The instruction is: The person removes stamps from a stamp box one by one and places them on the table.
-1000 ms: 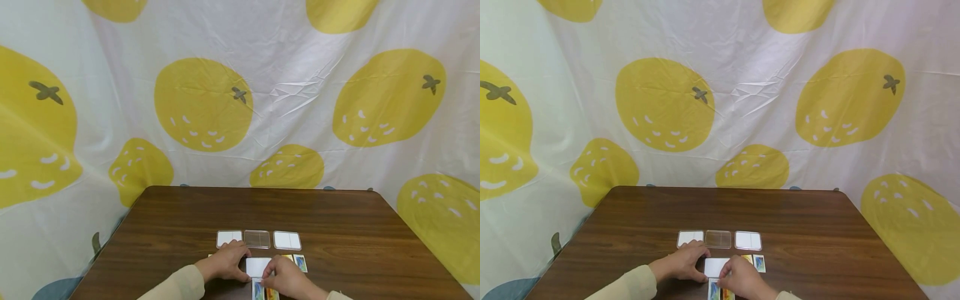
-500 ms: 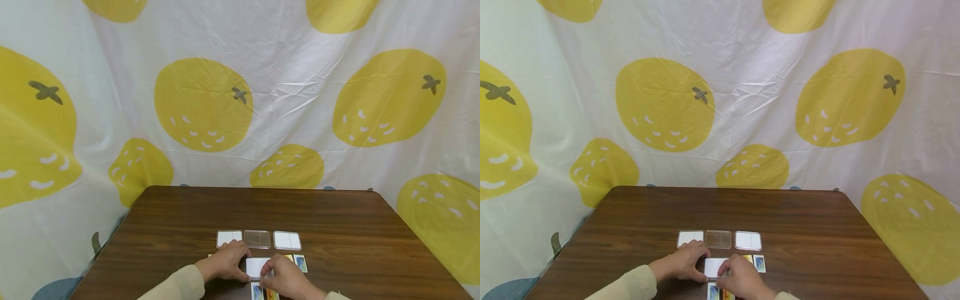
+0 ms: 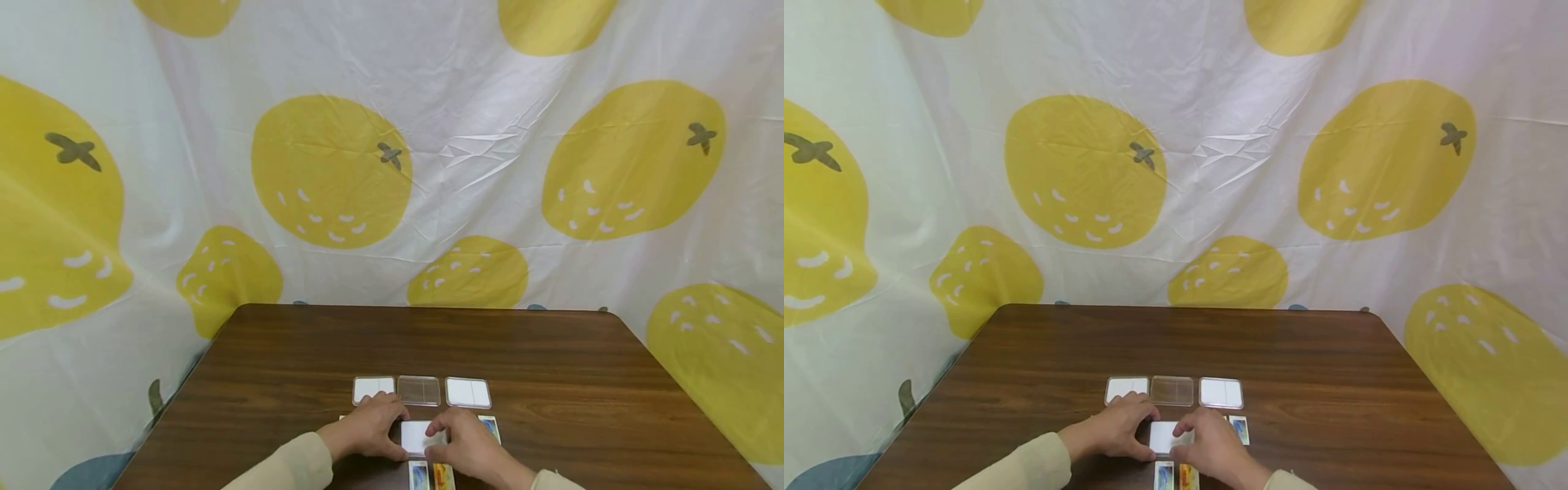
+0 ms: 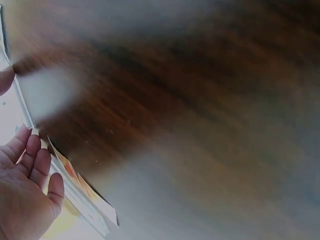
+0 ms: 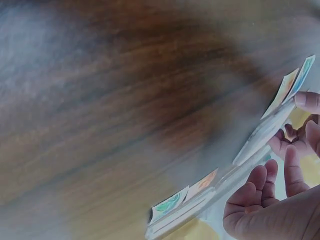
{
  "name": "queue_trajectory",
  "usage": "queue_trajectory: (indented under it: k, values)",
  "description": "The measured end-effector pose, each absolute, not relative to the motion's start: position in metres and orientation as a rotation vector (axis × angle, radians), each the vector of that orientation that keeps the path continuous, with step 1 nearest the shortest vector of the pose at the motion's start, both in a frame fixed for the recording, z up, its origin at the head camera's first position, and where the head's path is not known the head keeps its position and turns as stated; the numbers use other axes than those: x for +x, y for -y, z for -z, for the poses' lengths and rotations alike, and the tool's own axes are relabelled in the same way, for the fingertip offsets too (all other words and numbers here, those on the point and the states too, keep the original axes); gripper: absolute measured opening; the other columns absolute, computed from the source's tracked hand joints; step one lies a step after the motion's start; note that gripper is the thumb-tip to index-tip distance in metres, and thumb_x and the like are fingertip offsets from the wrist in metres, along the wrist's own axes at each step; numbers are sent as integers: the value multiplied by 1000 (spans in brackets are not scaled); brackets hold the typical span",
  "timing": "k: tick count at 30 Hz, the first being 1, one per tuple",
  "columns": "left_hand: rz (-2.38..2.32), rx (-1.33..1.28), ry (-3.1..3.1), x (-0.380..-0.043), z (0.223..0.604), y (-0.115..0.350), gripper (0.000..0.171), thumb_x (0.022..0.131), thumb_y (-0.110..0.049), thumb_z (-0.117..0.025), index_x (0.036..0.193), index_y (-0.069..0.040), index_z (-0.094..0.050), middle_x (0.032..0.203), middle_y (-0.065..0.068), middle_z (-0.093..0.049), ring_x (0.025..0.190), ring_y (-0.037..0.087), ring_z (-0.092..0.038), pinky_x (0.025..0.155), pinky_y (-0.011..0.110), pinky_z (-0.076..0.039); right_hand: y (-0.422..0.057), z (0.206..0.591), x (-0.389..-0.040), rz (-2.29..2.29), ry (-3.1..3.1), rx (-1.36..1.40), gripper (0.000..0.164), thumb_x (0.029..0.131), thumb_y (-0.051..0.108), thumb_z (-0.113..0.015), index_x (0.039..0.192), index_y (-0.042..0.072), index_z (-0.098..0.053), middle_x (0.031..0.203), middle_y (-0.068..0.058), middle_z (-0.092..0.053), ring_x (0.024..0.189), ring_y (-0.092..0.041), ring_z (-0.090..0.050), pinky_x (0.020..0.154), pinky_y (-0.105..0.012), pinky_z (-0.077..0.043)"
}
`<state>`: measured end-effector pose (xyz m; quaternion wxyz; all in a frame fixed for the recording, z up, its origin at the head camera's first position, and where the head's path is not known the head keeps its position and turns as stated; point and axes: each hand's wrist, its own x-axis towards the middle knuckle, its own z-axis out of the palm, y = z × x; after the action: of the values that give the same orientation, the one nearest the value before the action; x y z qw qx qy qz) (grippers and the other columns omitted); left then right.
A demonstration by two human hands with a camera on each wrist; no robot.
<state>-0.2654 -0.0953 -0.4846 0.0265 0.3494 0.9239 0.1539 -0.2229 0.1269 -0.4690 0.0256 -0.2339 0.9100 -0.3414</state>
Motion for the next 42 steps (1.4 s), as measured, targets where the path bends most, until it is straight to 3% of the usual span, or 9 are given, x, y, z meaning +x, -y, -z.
queue_trajectory:
  k: [7,13,18,24,26,42]
  values:
    - [-526,1101,-2886,-268,483,103,52,70,-51,-83,106,-18,-67,99,-10,-56,94,8,-49,75,28,-35,-130,466,-224,1072,-2853,-699,20,77,23,-82,92,13,-74,87,1,-59,71,-11,-50,60,-29,-41]
    - [-576,1088,-2932,-275,477,110,46,74,-45,-82,107,-17,-67,101,-7,-58,99,13,-52,84,37,-40,-137,461,-233,1056,-2876,-665,23,79,25,-82,97,12,-75,101,-1,-65,87,-20,-58,73,-43,-49]
    - [-609,1005,-2939,-285,473,113,50,78,-45,-81,115,-14,-66,110,-1,-61,106,19,-54,89,43,-40,-142,458,-243,1033,-2928,-660,26,78,24,-83,98,10,-75,102,-4,-65,82,-20,-60,75,-46,-49]
    - [-618,950,-2956,-292,467,116,60,78,-47,-81,123,-10,-65,116,4,-61,110,25,-54,90,45,-39,-146,457,-256,958,-3043,-591,33,76,26,-84,104,11,-74,110,-4,-65,102,-30,-60,91,-60,-39]
    - [-621,957,-2973,-294,466,116,61,77,-46,-82,123,-9,-65,115,5,-61,109,25,-54,88,44,-39,-148,456,-262,921,-3064,-576,36,76,28,-84,106,12,-74,110,-3,-65,109,-32,-55,91,-60,-37]
    - [-475,915,-3008,-320,466,108,64,76,-50,-81,124,-10,-64,115,4,-59,110,25,-52,92,45,-37,-152,457,-304,684,-3062,-713,51,78,30,-83,121,6,-69,121,-10,-61,118,-33,-50,96,-55,-35]
